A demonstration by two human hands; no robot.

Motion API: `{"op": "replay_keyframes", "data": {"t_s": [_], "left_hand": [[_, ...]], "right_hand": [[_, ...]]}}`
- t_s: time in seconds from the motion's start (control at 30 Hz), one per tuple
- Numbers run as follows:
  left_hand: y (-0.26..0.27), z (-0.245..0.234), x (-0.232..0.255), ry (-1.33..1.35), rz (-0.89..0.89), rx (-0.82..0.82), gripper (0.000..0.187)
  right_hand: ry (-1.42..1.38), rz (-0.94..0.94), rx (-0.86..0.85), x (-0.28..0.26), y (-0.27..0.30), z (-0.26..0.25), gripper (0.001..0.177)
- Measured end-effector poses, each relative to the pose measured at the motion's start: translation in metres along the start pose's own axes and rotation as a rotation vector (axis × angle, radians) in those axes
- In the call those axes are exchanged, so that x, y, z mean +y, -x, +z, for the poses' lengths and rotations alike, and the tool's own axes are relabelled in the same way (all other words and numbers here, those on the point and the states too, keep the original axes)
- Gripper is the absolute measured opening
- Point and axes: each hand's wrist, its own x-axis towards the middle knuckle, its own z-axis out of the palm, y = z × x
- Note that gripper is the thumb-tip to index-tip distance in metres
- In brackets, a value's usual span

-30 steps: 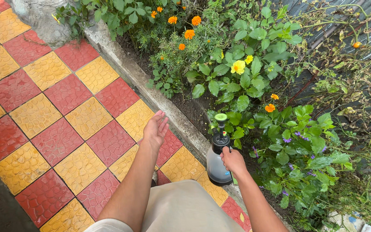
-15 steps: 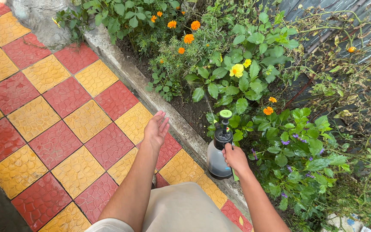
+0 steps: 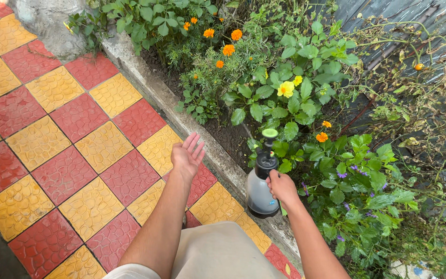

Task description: The person sprays a garden bed with a handheld pressure sprayer, moving along a tiled walkway to cover various plants and flowers. The person holds the sprayer in the right hand and walks slowly while applying the liquid to the foliage.

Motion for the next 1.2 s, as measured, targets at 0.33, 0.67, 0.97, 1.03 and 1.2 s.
{"op": "replay_keyframes", "data": {"t_s": [0.33,0.67,0.97,1.03,1.2], "left_hand": [[0.026,0.032,0.016,0.049,-0.014,-0.123,0.077],[0.026,0.033,0.019,0.026,-0.032,-0.141,0.086],[0.015,0.026,0.026,0.021,-0.053,-0.149,0.088],[0.013,0.026,0.030,0.017,-0.053,-0.149,0.088],[0.012,0.024,0.035,0.030,-0.063,-0.160,0.086]], "right_hand": [[-0.108,-0.043,0.097,-0.020,0.000,-0.022,0.043],[-0.115,-0.023,0.124,-0.020,-0.007,-0.028,0.045],[-0.148,0.006,0.169,-0.027,-0.010,-0.023,0.043],[-0.152,0.012,0.181,-0.030,-0.010,-0.021,0.042],[-0.143,0.024,0.187,-0.037,-0.014,-0.019,0.045]]}}
